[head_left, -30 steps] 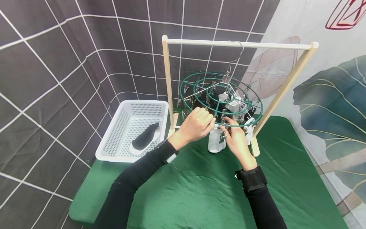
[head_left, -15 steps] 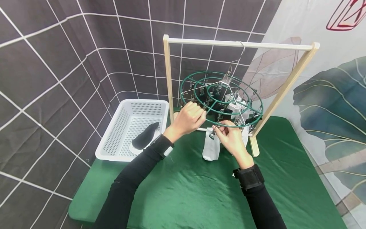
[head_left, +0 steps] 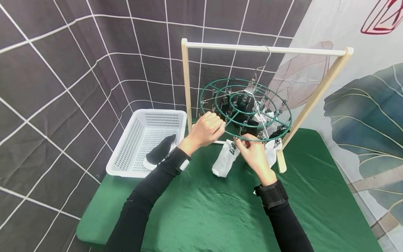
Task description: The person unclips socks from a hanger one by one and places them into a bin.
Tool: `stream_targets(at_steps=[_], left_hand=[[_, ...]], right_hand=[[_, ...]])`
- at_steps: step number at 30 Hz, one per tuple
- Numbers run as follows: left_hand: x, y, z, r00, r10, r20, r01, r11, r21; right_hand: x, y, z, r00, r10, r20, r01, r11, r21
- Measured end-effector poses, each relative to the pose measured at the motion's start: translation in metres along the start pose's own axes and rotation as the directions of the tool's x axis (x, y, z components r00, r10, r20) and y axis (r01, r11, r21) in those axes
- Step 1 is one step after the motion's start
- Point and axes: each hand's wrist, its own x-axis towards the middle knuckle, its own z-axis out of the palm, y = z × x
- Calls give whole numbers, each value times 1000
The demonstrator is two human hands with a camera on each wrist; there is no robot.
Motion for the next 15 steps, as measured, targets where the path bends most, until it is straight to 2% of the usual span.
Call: stream_targets(at_steps=[9, 15], left_hand=[[-6, 7, -7, 999, -42, 5, 42, 999, -5], [-15, 13, -11, 994, -66, -91, 66, 998, -5]], right_hand=[[0, 1, 1, 1000, -24, -18, 24, 1000, 18], [-1, 1, 1, 1000, -9, -13, 9, 1000, 3]])
